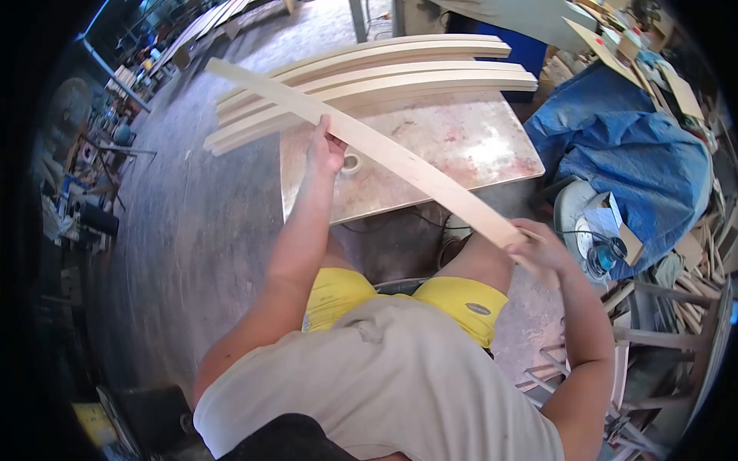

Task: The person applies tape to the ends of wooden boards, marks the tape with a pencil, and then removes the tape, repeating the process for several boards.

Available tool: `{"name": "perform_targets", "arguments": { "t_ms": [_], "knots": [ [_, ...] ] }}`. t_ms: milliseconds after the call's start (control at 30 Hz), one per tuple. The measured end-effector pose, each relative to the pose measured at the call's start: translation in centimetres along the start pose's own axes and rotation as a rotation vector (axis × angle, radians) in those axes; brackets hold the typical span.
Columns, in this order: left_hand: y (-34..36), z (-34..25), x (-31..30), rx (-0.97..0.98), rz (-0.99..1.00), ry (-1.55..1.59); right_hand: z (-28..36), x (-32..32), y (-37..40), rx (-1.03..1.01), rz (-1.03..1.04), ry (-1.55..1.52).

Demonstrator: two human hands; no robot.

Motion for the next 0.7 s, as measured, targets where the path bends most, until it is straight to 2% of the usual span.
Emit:
{"name": "perform_targets", "arguments": {
  "t_ms": [33,67,100,167,200,267,333,433,500,533,600,667,700],
  "knots": [
    [0.4,-1.3,-0.6,0.001,-0.032,-0.061,-0.1,-1.8,0.2,-0.021,-0.007,0.096],
    [1.6,-1.9,-0.8,0.013,-0.049,-0.064,0.5,-2.9,0.5,0.062,-0.093,0.063],
    [3.4,-1.4,-0.8,-0.011,-0.107,-0.044,-0.4,-4.8,-0.5,-0.014,-0.110,0.162],
    [4.8,-0.5,-1.4,-0.029,-0.172,-0.029,0.6,-6.4,-2.3,-0.055,-0.248,0.246],
    [5.1,-0.1,-1.8,-0.002,-0.208,0.020,1.3,-6.5,-3.7,-0.060,-0.238,0.244],
    [5.0,0.3,-2.1,0.034,-0.247,0.072,6.6,-4.2,-6.5,-0.476,-0.282,0.900],
    [4.3,0.9,-2.3,-0.008,-0.292,0.111,7.1,-2.2,-10.8,-0.478,-0.373,0.994],
    [3.2,1.3,-2.0,-0.066,-0.211,0.117,8.2,-0.8,-17.2,-0.507,-0.419,0.958],
    [0.4,1.4,-4.7,-0.131,-0.219,0.095,8.0,-0.4,-21.1,-0.487,-0.286,0.901],
    [-0.8,1.1,-5.9,-0.199,-0.225,0.072,8.0,-0.6,-22.8,-0.486,-0.291,0.901],
    [-1.4,-2.4,-7.6,-0.049,-0.354,0.011,7.0,-0.9,-25.8,-0.438,-0.198,0.843],
    [-4.9,-5.2,-13.6,0.104,-0.336,0.003,5.3,-1.7,-28.4,-0.465,-0.213,0.837],
    [-6.3,-6.2,-16.8,0.046,-0.382,-0.056,4.6,-2.2,-29.4,-0.505,-0.224,0.837]
  ]
}}
Point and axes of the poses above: each hand's wrist, its own y-axis away from the middle knuckle, its own x-axis out of the palm, z = x × y, the point moved 6 cm from there along -y, towards the middle knuckle, and after that the axes turned 9 degrees about -y, right-handed, at the moved point
